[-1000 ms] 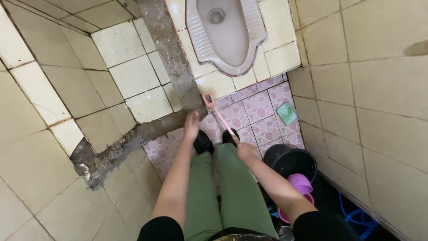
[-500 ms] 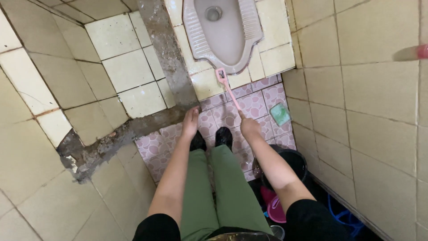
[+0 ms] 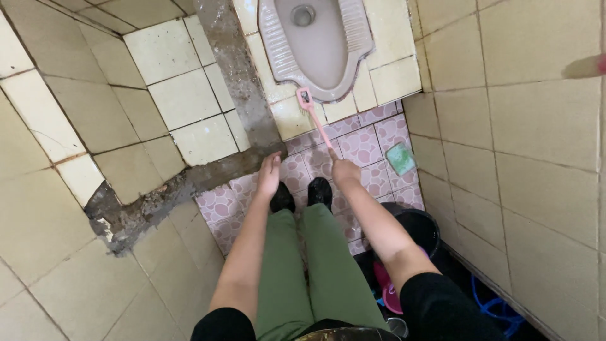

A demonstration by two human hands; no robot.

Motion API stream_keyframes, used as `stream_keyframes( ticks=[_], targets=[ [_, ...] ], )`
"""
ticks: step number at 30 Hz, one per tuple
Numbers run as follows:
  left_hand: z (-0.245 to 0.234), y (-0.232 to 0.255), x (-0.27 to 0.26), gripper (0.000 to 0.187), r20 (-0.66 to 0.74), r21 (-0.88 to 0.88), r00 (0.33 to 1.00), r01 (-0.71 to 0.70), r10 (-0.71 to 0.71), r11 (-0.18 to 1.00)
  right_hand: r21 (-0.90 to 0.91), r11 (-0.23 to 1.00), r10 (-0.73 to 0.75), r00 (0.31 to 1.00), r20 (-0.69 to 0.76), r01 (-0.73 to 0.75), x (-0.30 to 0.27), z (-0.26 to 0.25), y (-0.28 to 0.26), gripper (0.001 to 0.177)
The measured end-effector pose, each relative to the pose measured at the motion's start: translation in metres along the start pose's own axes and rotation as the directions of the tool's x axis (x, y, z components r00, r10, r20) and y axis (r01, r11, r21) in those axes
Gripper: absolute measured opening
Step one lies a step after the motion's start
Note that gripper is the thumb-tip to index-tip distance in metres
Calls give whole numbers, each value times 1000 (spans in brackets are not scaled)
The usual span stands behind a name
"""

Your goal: The person cleans the bathroom floor and walls with a brush and a green sponge before scrubbing the squat toilet. They finish by pouring water from a pink scoop to rinse the surfaces.

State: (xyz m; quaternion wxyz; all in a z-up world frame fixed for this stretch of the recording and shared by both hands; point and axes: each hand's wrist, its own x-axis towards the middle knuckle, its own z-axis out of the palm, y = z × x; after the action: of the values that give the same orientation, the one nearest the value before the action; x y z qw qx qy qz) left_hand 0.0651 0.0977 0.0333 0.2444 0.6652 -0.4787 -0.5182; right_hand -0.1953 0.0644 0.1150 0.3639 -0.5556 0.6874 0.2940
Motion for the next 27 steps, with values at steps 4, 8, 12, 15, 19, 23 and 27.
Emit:
stream_keyframes(
  ticks=[4, 8, 12, 15, 19, 23, 27],
  targets=[
    [-14, 1, -3, 50, 6, 13, 1000, 15, -16, 1000, -19, 995, -91, 992, 84, 93, -20, 38, -18, 68],
    [-14, 4, -8, 50, 22, 48, 998, 66, -67, 997, -21, 997, -65, 985, 158, 69, -52, 56, 23, 73],
    [-5, 7, -8, 49, 40, 29, 999, 10, -11, 1000, 9, 999, 52, 994, 98, -53, -38, 35, 47, 74],
    [-1, 6, -11, 48, 51, 8, 998, 31, -32, 999, 49, 998, 24, 998, 59, -27, -25, 35, 27, 71],
    [0, 6, -14, 47, 66, 63, 998, 10, -14, 998, -5, 997, -81, 987, 140, 82, -53, 73, 13, 68],
    [-2, 15, -18, 47, 82, 77, 997, 5, -11, 997, 39, 999, 7, 997, 83, -10, -45, 77, 58, 62],
    [3, 23, -15, 47, 83, 53, 996, -19, 15, 998, 130, 985, 114, 993, 22, -116, -21, 56, 75, 70]
  ],
)
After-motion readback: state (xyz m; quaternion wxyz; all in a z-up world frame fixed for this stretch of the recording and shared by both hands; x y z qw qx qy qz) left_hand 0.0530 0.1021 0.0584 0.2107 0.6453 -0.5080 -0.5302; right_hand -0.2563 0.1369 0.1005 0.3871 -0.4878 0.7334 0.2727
